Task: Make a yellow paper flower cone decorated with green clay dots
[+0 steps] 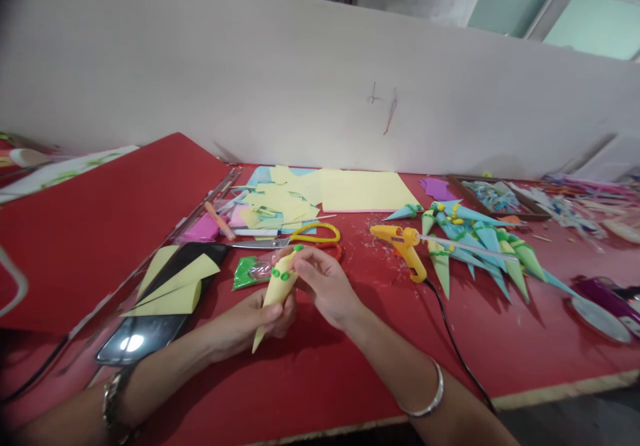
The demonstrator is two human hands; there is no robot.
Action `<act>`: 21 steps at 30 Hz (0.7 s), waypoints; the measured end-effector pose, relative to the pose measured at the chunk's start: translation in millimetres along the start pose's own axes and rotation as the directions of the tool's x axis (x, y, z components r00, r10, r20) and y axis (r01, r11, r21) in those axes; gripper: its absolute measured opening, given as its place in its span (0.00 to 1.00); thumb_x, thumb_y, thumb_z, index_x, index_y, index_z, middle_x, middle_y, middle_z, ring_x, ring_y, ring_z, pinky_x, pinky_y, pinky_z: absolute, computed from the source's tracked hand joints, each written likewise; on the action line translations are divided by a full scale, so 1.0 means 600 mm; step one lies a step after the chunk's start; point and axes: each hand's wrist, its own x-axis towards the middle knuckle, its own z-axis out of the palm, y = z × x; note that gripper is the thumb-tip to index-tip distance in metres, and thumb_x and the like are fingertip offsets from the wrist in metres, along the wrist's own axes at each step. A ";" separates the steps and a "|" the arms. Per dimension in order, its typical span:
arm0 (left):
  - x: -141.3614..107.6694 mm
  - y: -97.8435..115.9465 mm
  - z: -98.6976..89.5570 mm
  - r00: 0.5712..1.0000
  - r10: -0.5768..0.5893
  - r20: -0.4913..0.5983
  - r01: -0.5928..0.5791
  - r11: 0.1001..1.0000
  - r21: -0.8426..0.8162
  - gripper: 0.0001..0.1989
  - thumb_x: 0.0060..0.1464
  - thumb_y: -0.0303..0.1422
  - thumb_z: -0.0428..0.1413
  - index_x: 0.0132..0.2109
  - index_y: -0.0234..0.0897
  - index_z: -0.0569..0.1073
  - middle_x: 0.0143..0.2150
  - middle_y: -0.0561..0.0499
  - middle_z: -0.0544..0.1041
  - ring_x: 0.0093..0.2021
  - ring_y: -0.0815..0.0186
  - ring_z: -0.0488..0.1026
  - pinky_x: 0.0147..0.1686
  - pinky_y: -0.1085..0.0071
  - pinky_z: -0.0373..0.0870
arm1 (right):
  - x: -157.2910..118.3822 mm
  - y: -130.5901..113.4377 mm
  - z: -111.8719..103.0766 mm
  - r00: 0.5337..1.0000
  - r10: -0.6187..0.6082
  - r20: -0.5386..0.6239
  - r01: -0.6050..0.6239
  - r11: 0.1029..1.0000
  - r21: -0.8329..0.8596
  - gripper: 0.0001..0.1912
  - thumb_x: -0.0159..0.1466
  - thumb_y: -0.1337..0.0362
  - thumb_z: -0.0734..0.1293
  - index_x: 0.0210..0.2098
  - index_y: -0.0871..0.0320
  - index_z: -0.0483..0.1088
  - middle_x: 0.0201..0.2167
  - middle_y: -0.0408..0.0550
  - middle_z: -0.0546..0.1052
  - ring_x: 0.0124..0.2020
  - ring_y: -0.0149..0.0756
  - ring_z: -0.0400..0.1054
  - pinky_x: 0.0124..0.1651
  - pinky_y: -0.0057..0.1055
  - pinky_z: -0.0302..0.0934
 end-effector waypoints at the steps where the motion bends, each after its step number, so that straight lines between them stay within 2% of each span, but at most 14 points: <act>1: 0.000 0.000 0.000 1.000 -0.003 -0.006 0.003 1.000 0.005 0.23 0.37 0.49 0.60 0.23 0.34 0.61 0.17 0.59 0.58 0.18 0.76 0.51 0.19 0.76 0.47 | 0.000 0.000 0.000 0.999 -0.008 -0.031 0.007 1.000 -0.027 0.09 0.54 0.58 0.67 0.25 0.55 0.66 0.38 0.43 0.71 0.35 0.31 0.66 0.36 0.29 0.62; 5: 0.000 -0.003 0.000 0.998 -0.003 -0.066 0.007 0.998 0.065 0.22 0.37 0.47 0.61 0.30 0.33 0.66 0.19 0.59 0.61 0.19 0.75 0.53 0.20 0.76 0.48 | 0.001 0.005 -0.002 0.990 -0.057 -0.128 0.039 0.990 -0.135 0.06 0.54 0.60 0.67 0.25 0.55 0.68 0.33 0.42 0.69 0.31 0.28 0.64 0.31 0.24 0.60; 8: -0.002 -0.002 0.003 0.988 0.014 -0.156 0.020 0.977 0.214 0.21 0.39 0.48 0.59 0.30 0.34 0.65 0.21 0.58 0.62 0.21 0.74 0.55 0.21 0.76 0.50 | 0.001 0.007 -0.004 0.982 -0.119 -0.147 0.085 0.973 -0.216 0.04 0.55 0.62 0.66 0.26 0.55 0.69 0.32 0.40 0.69 0.32 0.27 0.63 0.35 0.24 0.58; 11: -0.006 0.002 0.008 0.983 0.032 -0.179 0.032 0.938 0.344 0.18 0.43 0.46 0.56 0.28 0.34 0.65 0.22 0.57 0.63 0.23 0.73 0.57 0.23 0.76 0.53 | 0.000 0.005 -0.004 0.980 -0.163 -0.112 0.124 0.948 -0.292 0.04 0.55 0.62 0.66 0.26 0.55 0.69 0.33 0.41 0.68 0.34 0.29 0.63 0.38 0.26 0.58; 14: -0.009 0.007 0.012 0.991 0.001 -0.131 0.052 0.914 0.402 0.15 0.47 0.43 0.53 0.26 0.34 0.65 0.22 0.57 0.63 0.23 0.72 0.58 0.24 0.75 0.54 | -0.003 0.002 -0.002 0.986 -0.164 -0.023 0.147 0.933 -0.328 0.04 0.55 0.62 0.66 0.25 0.55 0.71 0.34 0.43 0.67 0.37 0.32 0.63 0.41 0.30 0.58; 17: -0.009 0.012 0.013 0.994 -0.029 -0.101 0.071 0.893 0.445 0.17 0.50 0.42 0.50 0.22 0.35 0.63 0.20 0.57 0.63 0.21 0.73 0.57 0.22 0.75 0.52 | -0.003 0.001 0.001 0.986 -0.166 -0.003 0.158 0.948 -0.277 0.04 0.54 0.62 0.67 0.25 0.54 0.71 0.36 0.44 0.67 0.40 0.34 0.63 0.45 0.34 0.58; 21: -0.006 0.010 0.009 0.994 0.001 -0.113 0.045 0.911 0.410 0.20 0.52 0.45 0.48 0.20 0.35 0.60 0.17 0.57 0.60 0.19 0.74 0.53 0.22 0.74 0.50 | 0.001 -0.004 0.001 0.960 -0.209 -0.185 0.193 0.976 -0.104 0.06 0.54 0.59 0.67 0.24 0.54 0.69 0.41 0.44 0.69 0.46 0.35 0.62 0.48 0.33 0.57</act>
